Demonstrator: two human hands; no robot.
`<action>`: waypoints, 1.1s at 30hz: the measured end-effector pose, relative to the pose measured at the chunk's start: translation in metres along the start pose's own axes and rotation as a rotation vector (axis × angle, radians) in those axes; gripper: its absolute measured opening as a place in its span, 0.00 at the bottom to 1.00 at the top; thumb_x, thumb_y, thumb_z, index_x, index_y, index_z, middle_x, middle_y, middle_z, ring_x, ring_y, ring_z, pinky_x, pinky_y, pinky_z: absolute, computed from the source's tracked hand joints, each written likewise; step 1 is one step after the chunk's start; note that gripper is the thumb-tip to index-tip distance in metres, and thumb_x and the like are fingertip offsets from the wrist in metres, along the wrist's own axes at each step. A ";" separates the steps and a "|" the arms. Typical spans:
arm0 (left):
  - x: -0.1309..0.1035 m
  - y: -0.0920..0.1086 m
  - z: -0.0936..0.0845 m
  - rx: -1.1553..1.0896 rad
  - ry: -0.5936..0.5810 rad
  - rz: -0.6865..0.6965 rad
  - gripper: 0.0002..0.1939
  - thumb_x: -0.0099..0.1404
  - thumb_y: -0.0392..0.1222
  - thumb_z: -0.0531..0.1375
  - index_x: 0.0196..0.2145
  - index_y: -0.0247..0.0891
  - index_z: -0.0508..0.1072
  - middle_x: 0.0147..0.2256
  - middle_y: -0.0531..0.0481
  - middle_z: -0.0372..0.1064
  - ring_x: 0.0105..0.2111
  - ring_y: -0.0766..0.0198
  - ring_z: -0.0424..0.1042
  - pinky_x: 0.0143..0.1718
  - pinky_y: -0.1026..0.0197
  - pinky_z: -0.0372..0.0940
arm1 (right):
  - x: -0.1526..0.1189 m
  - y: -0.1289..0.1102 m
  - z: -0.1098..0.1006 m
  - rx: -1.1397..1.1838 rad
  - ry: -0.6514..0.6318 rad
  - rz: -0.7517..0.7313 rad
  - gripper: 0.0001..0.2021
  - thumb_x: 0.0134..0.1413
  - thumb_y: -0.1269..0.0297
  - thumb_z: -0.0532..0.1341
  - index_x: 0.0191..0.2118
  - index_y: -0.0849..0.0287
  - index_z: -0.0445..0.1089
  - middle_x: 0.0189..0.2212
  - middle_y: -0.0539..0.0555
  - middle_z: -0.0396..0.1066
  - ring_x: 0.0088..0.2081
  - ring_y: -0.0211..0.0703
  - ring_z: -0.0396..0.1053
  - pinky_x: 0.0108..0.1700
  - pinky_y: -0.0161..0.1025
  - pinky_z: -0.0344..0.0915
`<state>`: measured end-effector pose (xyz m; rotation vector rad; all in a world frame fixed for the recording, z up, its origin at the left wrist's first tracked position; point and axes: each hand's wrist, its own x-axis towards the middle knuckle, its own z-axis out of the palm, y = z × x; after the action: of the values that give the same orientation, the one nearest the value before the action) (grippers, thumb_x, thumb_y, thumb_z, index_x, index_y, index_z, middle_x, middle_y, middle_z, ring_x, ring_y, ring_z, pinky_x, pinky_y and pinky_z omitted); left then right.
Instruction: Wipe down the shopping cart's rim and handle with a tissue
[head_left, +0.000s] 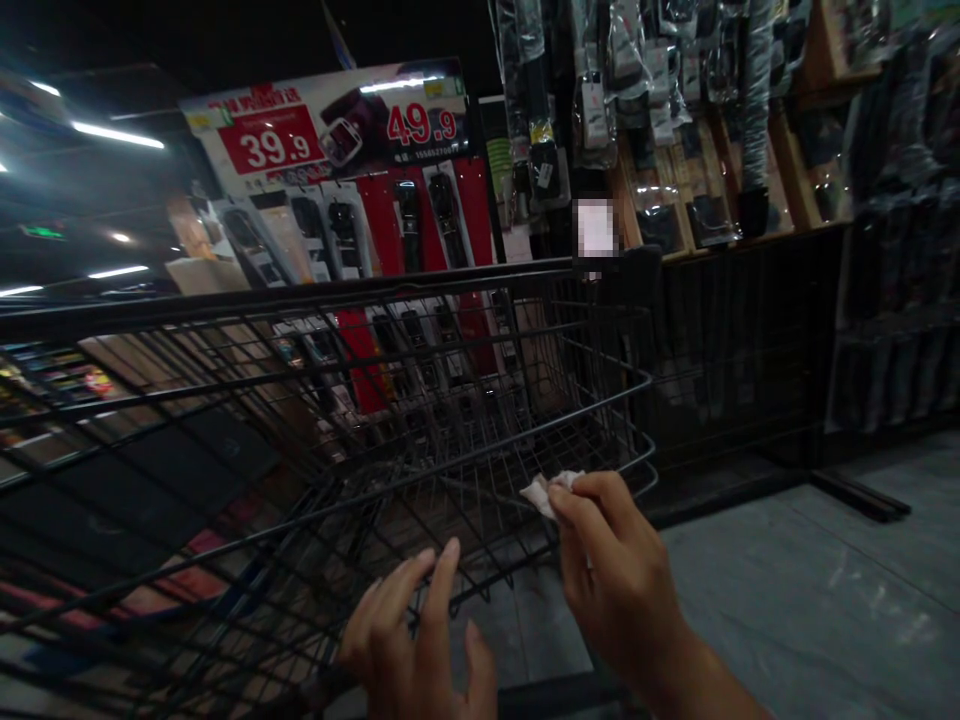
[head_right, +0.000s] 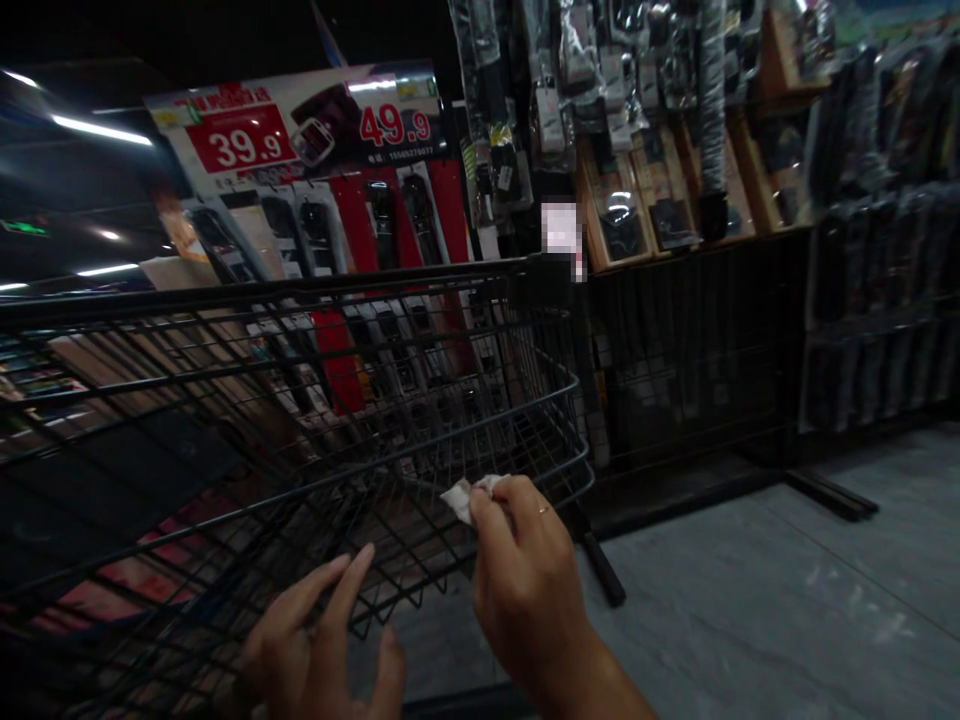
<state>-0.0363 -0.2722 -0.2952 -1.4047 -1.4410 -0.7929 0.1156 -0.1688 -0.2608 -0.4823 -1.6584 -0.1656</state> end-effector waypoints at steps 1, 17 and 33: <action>-0.004 0.002 0.002 0.003 -0.023 -0.025 0.38 0.61 0.36 0.58 0.66 0.46 0.49 0.48 0.41 0.61 0.49 0.50 0.62 0.53 0.45 0.56 | -0.003 0.000 0.000 0.014 -0.005 -0.002 0.10 0.57 0.81 0.53 0.41 0.67 0.70 0.33 0.58 0.67 0.33 0.41 0.69 0.33 0.38 0.73; 0.005 -0.006 0.006 0.025 0.021 0.139 0.25 0.59 0.28 0.57 0.55 0.30 0.65 0.44 0.39 0.64 0.47 0.55 0.65 0.50 0.54 0.62 | -0.050 -0.030 0.034 0.039 -0.006 -0.067 0.13 0.63 0.75 0.50 0.39 0.63 0.72 0.33 0.59 0.73 0.34 0.42 0.73 0.34 0.36 0.74; 0.011 0.005 0.013 0.050 0.010 0.035 0.20 0.58 0.28 0.59 0.49 0.33 0.67 0.42 0.43 0.63 0.44 0.55 0.63 0.46 0.53 0.62 | -0.077 -0.008 0.022 0.083 0.152 0.393 0.10 0.57 0.76 0.58 0.43 0.58 0.71 0.38 0.54 0.68 0.39 0.41 0.70 0.38 0.40 0.71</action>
<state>-0.0330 -0.2557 -0.2898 -1.3826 -1.4151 -0.7365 0.0979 -0.1836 -0.3377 -0.7036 -1.3876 0.1536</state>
